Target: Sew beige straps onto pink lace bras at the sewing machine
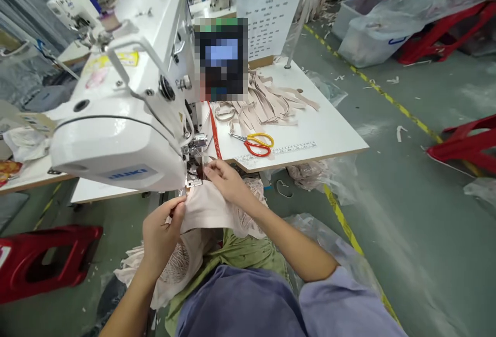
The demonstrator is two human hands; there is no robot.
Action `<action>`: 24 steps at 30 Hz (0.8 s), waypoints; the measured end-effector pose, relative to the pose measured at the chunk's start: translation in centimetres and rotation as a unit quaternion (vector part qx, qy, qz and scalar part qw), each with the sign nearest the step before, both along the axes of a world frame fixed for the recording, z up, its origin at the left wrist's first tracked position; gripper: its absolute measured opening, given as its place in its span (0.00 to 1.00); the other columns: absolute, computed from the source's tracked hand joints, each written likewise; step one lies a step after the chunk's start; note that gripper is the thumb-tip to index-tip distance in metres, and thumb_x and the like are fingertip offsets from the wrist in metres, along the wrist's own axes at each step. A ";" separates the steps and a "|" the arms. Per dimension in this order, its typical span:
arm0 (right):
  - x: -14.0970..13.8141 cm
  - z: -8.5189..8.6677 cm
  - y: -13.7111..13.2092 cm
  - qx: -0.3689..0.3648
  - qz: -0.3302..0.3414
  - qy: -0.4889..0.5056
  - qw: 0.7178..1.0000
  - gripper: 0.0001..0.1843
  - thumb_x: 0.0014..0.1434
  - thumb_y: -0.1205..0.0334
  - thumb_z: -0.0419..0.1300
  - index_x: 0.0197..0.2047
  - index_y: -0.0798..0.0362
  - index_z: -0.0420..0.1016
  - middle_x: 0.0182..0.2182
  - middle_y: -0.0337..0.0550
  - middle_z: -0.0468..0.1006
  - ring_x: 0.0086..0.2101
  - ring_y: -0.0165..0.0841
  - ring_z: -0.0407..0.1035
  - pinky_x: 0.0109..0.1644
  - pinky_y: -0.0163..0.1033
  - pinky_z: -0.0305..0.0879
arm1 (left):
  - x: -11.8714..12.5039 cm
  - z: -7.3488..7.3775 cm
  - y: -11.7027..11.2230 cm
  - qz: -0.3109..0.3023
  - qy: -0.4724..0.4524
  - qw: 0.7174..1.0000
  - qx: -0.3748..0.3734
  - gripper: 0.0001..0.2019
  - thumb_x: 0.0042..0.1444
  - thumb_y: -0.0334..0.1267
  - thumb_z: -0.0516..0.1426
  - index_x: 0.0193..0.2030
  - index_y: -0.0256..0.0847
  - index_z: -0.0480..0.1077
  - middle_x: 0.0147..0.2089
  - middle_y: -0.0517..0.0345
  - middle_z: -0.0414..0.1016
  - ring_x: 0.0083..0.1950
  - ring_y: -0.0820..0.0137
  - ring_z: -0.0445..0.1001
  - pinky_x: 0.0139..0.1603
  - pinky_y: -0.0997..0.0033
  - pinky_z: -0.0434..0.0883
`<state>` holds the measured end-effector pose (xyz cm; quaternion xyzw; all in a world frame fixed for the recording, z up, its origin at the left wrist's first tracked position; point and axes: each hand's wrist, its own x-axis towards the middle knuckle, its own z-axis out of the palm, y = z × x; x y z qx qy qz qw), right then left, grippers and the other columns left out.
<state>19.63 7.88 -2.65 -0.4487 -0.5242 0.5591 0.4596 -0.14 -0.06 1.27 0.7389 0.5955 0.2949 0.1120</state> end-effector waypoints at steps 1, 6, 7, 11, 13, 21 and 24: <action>-0.1 -0.3 -0.6 -0.044 0.010 0.052 0.998 0.17 0.62 0.44 0.57 0.38 0.50 0.70 0.29 0.36 0.70 0.30 0.30 0.64 0.34 0.35 0.61 | -0.2 0.2 0.0 0.001 -0.025 0.999 -0.021 0.12 0.68 0.40 0.53 0.48 0.44 0.78 0.44 0.58 0.84 0.40 0.69 0.81 0.40 0.74 0.72; 0.0 -1.6 -5.5 -0.147 0.034 0.170 0.974 0.18 0.56 0.44 0.66 0.39 0.49 0.71 0.28 0.35 0.70 0.25 0.28 0.62 0.29 0.34 0.60 | -1.0 0.7 -1.2 -0.051 -0.054 0.992 -0.105 0.11 0.67 0.41 0.54 0.48 0.44 0.77 0.44 0.56 0.84 0.41 0.67 0.81 0.41 0.71 0.73; 0.2 -1.6 -6.7 -0.111 0.020 0.143 0.983 0.16 0.56 0.46 0.67 0.38 0.49 0.73 0.28 0.36 0.71 0.26 0.28 0.64 0.30 0.34 0.62 | -0.9 0.6 -1.7 -0.066 -0.036 0.991 -0.109 0.12 0.66 0.42 0.55 0.51 0.44 0.75 0.43 0.55 0.83 0.41 0.66 0.80 0.41 0.69 0.73; 0.9 -1.2 -10.5 0.203 0.037 -0.061 0.977 0.04 0.60 0.60 0.64 0.36 0.49 0.80 0.30 0.41 0.79 0.31 0.34 0.73 0.37 0.41 0.71 | 0.2 -0.8 -3.3 -0.167 0.081 0.982 -0.045 0.21 0.59 0.43 0.61 0.57 0.38 0.69 0.41 0.51 0.81 0.42 0.60 0.77 0.42 0.61 0.70; 1.3 -1.2 -11.6 0.369 0.051 -0.130 0.919 0.05 0.59 0.65 0.64 0.37 0.46 0.82 0.30 0.41 0.81 0.30 0.35 0.76 0.34 0.40 0.73 | 0.7 -1.5 -3.6 -0.212 0.125 0.969 0.009 0.10 0.61 0.37 0.58 0.48 0.38 0.73 0.33 0.55 0.79 0.35 0.63 0.74 0.37 0.64 0.66; 2.3 -1.2 -12.5 0.508 0.068 -0.182 0.839 0.13 0.55 0.71 0.67 0.38 0.40 0.83 0.31 0.36 0.83 0.32 0.35 0.79 0.34 0.39 0.79 | 0.4 -1.2 -3.4 -0.197 0.141 0.961 0.134 0.11 0.62 0.28 0.51 0.34 0.40 0.74 0.23 0.61 0.71 0.27 0.70 0.65 0.32 0.66 0.58; 2.3 -0.5 -12.4 0.507 0.063 -0.171 0.843 0.12 0.57 0.68 0.66 0.39 0.39 0.82 0.31 0.36 0.83 0.31 0.35 0.78 0.33 0.38 0.77 | 0.3 -1.4 -3.2 -0.196 0.144 0.962 0.127 0.12 0.62 0.27 0.51 0.35 0.40 0.75 0.23 0.61 0.72 0.26 0.70 0.66 0.32 0.67 0.59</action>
